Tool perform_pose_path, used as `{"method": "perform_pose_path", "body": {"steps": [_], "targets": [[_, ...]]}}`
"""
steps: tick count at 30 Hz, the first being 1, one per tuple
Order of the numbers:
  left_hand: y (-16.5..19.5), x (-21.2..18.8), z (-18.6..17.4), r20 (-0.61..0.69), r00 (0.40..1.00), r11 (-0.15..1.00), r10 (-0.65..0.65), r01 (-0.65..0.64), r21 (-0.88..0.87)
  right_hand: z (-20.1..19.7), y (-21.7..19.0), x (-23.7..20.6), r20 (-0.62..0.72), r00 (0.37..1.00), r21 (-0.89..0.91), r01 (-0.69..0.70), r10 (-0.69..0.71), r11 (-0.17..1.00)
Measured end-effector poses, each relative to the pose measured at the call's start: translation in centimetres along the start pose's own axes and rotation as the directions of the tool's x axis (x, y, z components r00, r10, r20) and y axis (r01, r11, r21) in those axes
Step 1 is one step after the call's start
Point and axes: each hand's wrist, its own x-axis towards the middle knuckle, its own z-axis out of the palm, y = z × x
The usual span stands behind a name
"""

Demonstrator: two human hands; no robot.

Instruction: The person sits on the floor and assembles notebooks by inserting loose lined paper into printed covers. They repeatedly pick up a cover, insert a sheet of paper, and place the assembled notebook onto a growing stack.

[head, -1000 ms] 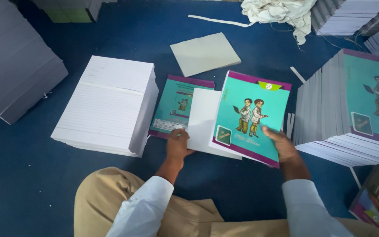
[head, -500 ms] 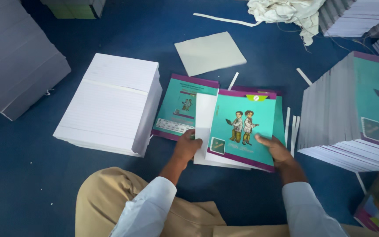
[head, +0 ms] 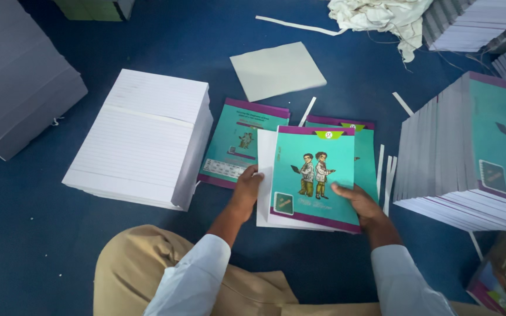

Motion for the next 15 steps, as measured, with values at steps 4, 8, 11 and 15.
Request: {"method": "perform_pose_path", "body": {"steps": [4, 8, 11, 15], "targets": [[-0.5, 0.2, 0.1, 0.08, 0.996, 0.967, -0.042, 0.061, -0.246, 0.7, 0.0, 0.2, 0.11, 0.993, 0.011, 0.041, -0.042, 0.999], [-0.6, 0.2, -0.1, 0.058, 0.989, 0.969, -0.137, 0.146, -0.2, 1.2, 0.6, 0.4, 0.015, 1.0, -0.064, -0.006, 0.007, 0.998], [-0.5, 0.1, -0.2, 0.037, 0.988, 0.974, -0.149, 0.154, -0.165, 1.5, 0.7, 0.7, 0.054, 0.998, -0.086, 0.044, -0.039, 0.995], [-0.3, 0.4, 0.0, -0.03, 0.987, 0.984, -0.161, 0.158, -0.079, 1.8, 0.6, 0.5, -0.005, 1.0, -0.078, -0.002, 0.002, 0.997]]}}
